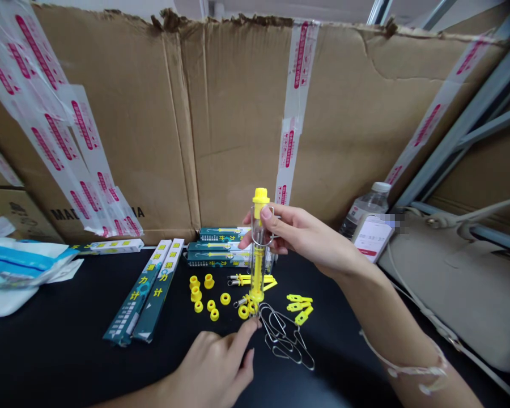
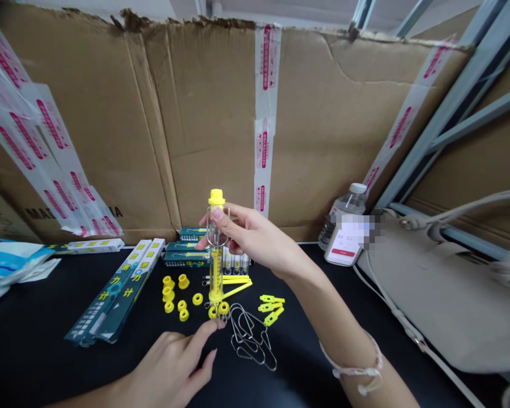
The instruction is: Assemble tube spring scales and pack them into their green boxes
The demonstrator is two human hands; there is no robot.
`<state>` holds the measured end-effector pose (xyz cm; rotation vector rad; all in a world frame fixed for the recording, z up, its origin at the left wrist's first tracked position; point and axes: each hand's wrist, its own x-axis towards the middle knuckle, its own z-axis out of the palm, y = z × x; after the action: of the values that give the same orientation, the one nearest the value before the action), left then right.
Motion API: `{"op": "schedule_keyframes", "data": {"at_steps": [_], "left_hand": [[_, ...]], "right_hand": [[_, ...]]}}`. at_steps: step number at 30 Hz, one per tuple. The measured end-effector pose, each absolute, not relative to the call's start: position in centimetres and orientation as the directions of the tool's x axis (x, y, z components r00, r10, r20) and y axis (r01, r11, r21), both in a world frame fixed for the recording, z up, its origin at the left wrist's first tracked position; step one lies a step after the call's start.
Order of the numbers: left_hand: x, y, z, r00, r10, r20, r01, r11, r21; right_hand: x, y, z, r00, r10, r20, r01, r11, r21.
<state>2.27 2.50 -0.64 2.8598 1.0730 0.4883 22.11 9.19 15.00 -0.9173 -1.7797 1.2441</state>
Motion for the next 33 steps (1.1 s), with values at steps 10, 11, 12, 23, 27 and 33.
{"op": "schedule_keyframes", "data": {"at_steps": [10,11,12,23,27,33], "left_hand": [[2.2,2.9,-2.2,0.672,0.610,0.419,0.654,-0.755,0.049],[2.2,2.9,-2.3,0.676,0.595,0.435,0.652,-0.758,0.026],[2.2,2.8,-2.3,0.678,0.582,0.449,0.651,-0.759,0.002],[2.0,2.9,-2.1,0.708,0.511,0.487,0.622,-0.778,-0.089],[1.9,2.9,-2.1,0.732,0.492,0.471,0.609,-0.782,-0.129],[1.6,2.8,-2.0,0.761,0.458,0.459,0.597,-0.771,-0.220]], "right_hand": [[22.7,9.5,15.1,-0.472,0.853,0.220,0.071,0.286,-0.956],[22.7,9.5,15.1,-0.468,0.860,0.204,0.076,0.269,-0.960],[22.7,9.5,15.1,-0.459,0.868,0.187,0.085,0.252,-0.964],[23.0,9.7,14.8,-0.469,0.875,0.118,0.041,0.155,-0.987],[23.3,9.3,15.2,-0.462,0.879,0.120,0.056,0.164,-0.985],[23.4,8.8,15.8,-0.435,0.893,0.116,0.064,0.160,-0.985]]}}
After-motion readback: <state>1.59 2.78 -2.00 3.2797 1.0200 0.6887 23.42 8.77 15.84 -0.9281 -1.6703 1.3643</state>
